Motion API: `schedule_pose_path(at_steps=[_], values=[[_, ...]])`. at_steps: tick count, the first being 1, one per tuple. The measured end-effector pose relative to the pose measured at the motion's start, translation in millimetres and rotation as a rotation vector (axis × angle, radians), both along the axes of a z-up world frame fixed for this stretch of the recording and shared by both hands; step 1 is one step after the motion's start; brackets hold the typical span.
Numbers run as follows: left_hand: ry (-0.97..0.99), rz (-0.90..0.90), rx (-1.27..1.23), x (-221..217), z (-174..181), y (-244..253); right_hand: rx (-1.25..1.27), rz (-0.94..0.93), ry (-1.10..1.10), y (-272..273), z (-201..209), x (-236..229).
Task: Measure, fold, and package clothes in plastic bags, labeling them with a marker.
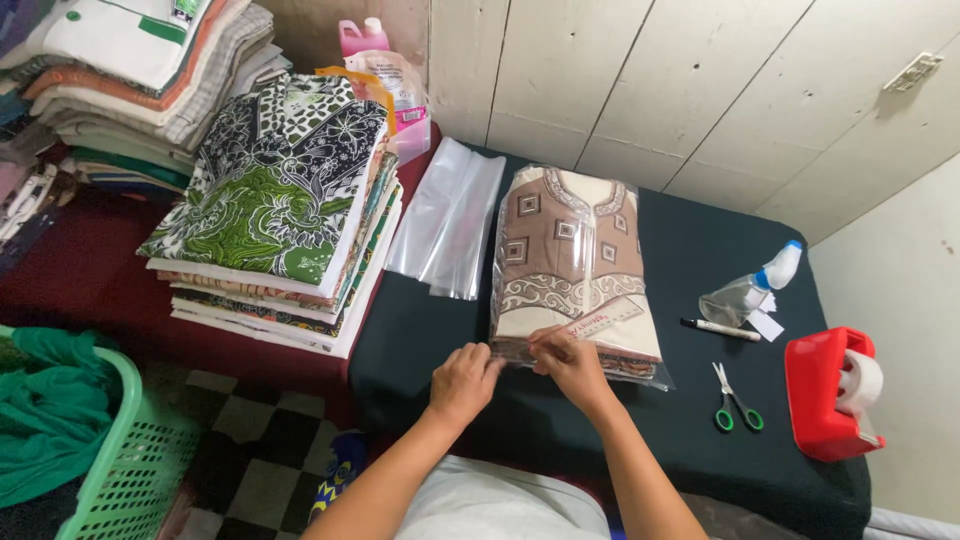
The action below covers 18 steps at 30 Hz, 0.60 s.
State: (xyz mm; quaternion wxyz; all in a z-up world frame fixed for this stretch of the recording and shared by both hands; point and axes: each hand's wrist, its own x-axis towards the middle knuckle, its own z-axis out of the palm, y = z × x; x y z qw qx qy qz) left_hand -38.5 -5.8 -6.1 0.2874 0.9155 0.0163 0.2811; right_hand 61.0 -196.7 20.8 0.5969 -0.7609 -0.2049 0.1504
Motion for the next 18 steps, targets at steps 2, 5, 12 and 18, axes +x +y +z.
schedule_pose_path(at_steps=[2, 5, 12, 18], values=[[0.073, 0.013, -0.018, -6, 2, 1, 0.011, 0.013, -0.003, 4, -2, 1], [0.118, 0.011, -0.006, -10, -18, 2, -0.005, 0.031, -0.012, 10, 1, 3], [0.109, -0.043, -0.021, -11, -11, 1, -0.091, 0.011, -0.007, 6, 8, 0], [0.069, -0.037, -0.008, -10, -14, 2, -0.01, 0.008, -0.044, 5, 0, 8]])
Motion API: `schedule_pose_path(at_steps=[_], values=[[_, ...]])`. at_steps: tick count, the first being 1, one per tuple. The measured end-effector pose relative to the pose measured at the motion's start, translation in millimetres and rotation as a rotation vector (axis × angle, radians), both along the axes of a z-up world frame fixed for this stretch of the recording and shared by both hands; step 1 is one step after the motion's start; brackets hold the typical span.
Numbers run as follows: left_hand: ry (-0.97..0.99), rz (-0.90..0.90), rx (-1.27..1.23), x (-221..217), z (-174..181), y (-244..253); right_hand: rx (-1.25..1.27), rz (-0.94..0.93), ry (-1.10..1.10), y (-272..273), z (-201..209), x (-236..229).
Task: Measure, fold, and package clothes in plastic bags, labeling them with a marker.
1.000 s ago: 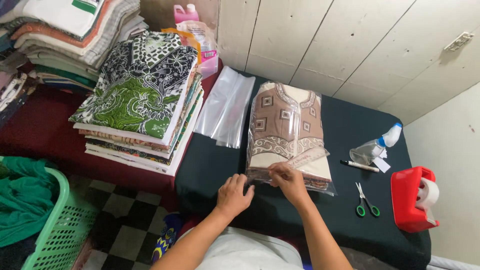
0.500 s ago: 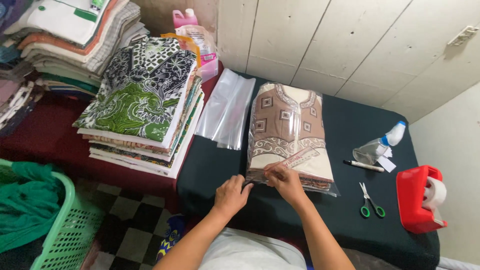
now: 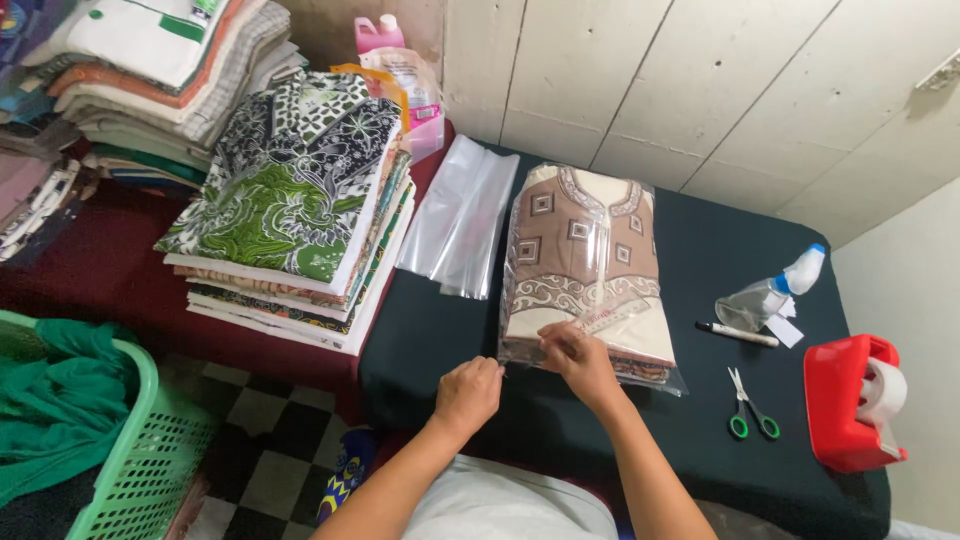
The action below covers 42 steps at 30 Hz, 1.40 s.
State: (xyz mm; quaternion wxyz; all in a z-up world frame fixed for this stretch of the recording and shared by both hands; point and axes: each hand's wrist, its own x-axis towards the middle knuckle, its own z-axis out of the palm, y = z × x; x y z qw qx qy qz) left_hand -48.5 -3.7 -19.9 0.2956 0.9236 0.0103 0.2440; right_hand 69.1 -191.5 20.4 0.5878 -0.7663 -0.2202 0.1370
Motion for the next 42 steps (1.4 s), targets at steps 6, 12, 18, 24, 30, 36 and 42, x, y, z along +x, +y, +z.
schedule_pose_path(at_steps=[6, 12, 18, 24, 30, 36, 42], values=[[-0.054, -0.054, 0.011, 2, 1, -4, -0.057, -0.036, 0.012, 8, 2, 0], [-0.111, -0.072, 0.066, 7, -10, -14, -0.056, 0.01, -0.024, 15, 9, 2], [-0.079, -0.101, 0.093, 18, -20, -25, -0.16, 0.013, -0.059, 23, 26, 3], [0.077, -0.116, 0.235, 27, -34, -39, -0.1, -0.001, -0.032, 19, 24, 5], [0.127, -0.068, 0.291, 36, -51, -52, -0.189, -0.041, -0.037, 20, 30, 4], [0.231, 0.066, 0.44, 35, -45, -66, -0.045, -0.01, 0.0, 18, 26, 7], [0.244, 0.018, 0.487, 28, -30, -63, -0.267, -0.083, -0.136, 19, 42, -1]])
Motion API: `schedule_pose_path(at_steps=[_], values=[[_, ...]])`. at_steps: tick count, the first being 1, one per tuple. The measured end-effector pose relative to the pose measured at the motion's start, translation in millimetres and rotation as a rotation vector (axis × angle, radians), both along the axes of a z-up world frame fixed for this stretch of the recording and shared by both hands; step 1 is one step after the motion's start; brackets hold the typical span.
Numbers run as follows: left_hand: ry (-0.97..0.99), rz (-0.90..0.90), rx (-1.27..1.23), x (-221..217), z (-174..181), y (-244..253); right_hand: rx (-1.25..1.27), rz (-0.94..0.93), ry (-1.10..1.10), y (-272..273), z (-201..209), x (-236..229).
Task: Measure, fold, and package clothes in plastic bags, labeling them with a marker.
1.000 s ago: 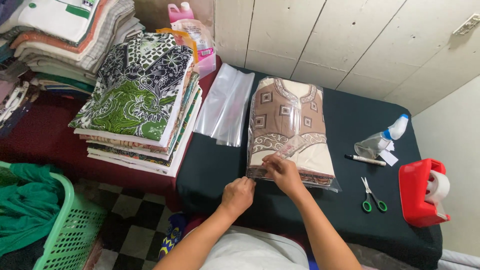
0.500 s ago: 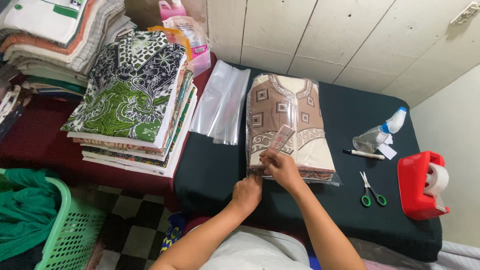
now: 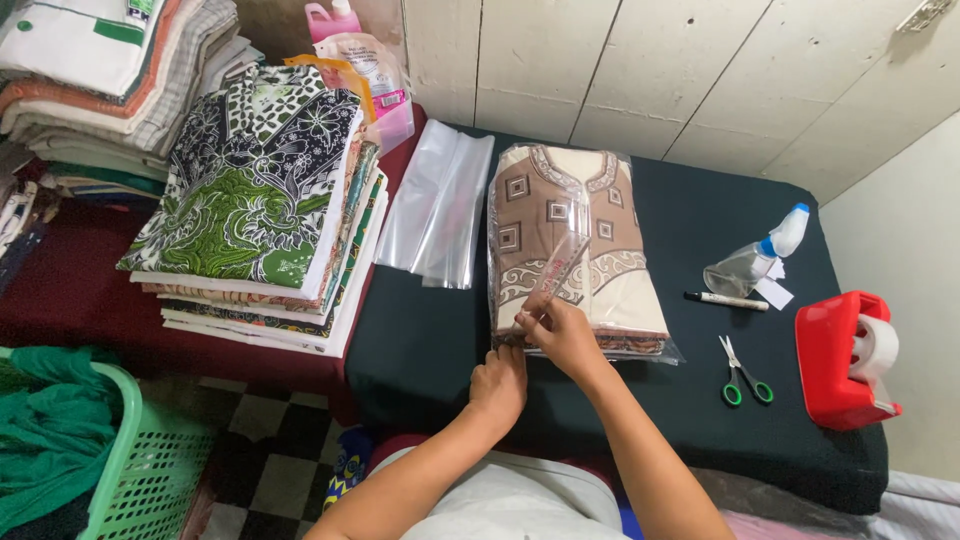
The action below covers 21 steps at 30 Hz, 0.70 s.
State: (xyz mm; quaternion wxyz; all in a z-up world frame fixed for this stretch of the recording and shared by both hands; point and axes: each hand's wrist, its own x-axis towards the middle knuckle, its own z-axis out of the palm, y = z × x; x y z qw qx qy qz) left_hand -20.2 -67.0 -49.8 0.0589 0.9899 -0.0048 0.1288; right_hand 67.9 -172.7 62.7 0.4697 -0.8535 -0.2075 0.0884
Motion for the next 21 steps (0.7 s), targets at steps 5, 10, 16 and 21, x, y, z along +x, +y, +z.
schedule_pose_path(at_steps=[5, 10, 16, 21], values=[[-0.027, -0.041, -0.019, 1, -3, 2, -0.069, -0.037, -0.118, -1, 3, -2], [-0.016, -0.105, -0.107, 2, 3, 13, -0.072, -0.043, -0.102, -2, 1, 1], [0.074, -0.126, -0.286, 2, 6, 12, -0.341, -0.137, -0.15, -4, 24, -13], [0.139, -0.08, -0.373, 3, 11, 9, -0.234, -0.231, -0.18, -33, -15, -35]])
